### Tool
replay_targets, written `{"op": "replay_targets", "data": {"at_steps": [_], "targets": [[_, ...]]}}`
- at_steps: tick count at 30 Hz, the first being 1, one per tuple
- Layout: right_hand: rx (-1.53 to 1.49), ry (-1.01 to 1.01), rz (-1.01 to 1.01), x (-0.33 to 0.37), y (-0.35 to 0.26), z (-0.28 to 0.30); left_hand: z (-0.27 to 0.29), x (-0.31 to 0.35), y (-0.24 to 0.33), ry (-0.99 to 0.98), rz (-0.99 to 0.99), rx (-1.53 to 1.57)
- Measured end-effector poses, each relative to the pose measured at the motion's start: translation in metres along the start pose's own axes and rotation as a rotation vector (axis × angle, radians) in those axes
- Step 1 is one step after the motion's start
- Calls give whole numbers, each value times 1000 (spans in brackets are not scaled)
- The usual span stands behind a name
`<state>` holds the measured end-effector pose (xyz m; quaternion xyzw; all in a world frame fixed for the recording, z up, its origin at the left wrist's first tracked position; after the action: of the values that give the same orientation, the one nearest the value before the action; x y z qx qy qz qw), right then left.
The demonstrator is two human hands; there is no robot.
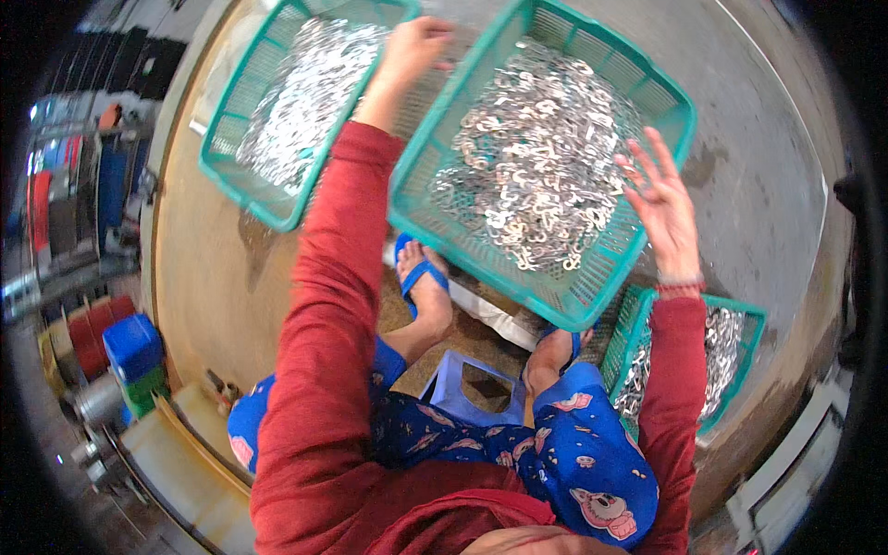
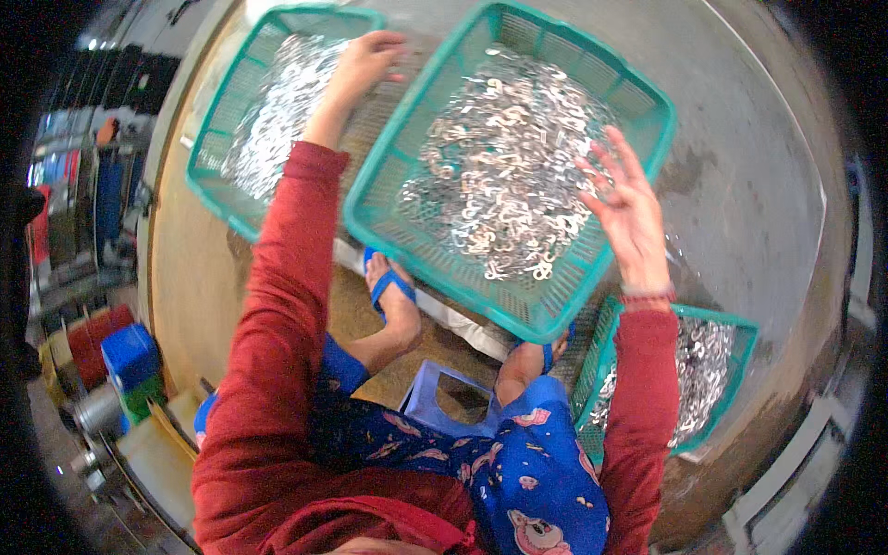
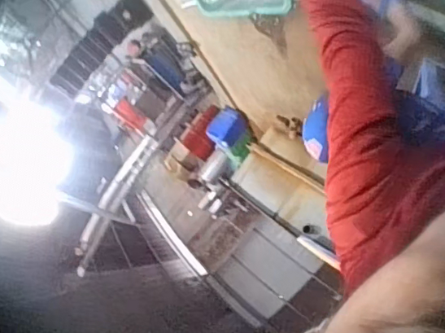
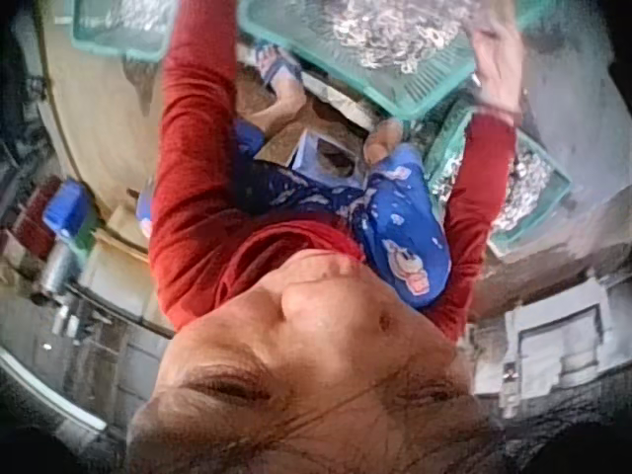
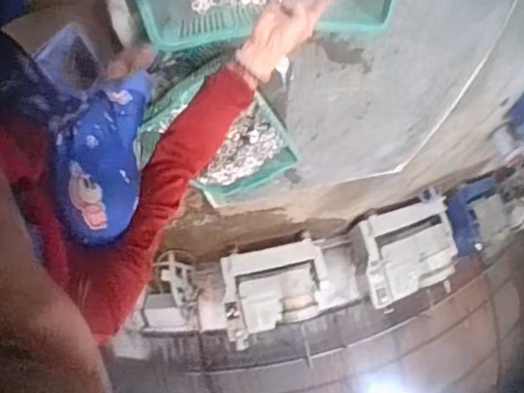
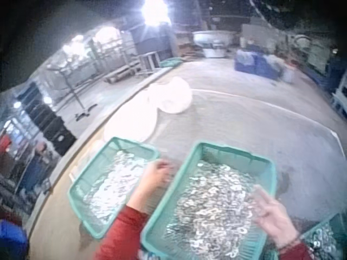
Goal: The person moves plastic baskets and a stool into position, then sits and repeatedly scoops small metal fasteners from one green basket into another, occasionally separating tangled pieces by hand. The person continues transferring and sorting the fasteners across three baskets.
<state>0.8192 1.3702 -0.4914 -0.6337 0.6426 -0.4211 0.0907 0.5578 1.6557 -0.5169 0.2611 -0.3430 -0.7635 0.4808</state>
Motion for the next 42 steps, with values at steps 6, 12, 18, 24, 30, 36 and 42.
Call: {"op": "replay_targets", "data": {"at_steps": [6,12,18,24,30,36,42], "targets": [[1051,19,437,-36,5,20,-70,-25,-103,-444,-512,-776],[1861,-249,268,-71,63,21,-78,-4,-94,-461,-557,-557],[1722,-182,352,-77,74,24,-51,46,-105,-189,-202,-654],[829,110,456,-54,-6,19,-2,37,-91,8,66,-333],[220,63,173,-63,-40,15,35,30,29,-15,-83,-6],[-316,-104,-11,-72,-22,4,-120,72,122,-783,-224,91],[187,77,63,-70,-28,25,-198,48,166,-783,14,951]]}}
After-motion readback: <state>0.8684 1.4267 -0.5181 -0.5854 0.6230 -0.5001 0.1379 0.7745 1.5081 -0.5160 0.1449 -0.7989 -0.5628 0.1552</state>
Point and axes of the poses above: each hand's wrist, its own x-axis away from the middle knuckle, its own z-axis out of the back of the hand, y = z × x, the point moved 6 cm from there along -x, towards the middle knuckle, and after that the axes turned 11 degrees about -x, right-handed, at the moved point
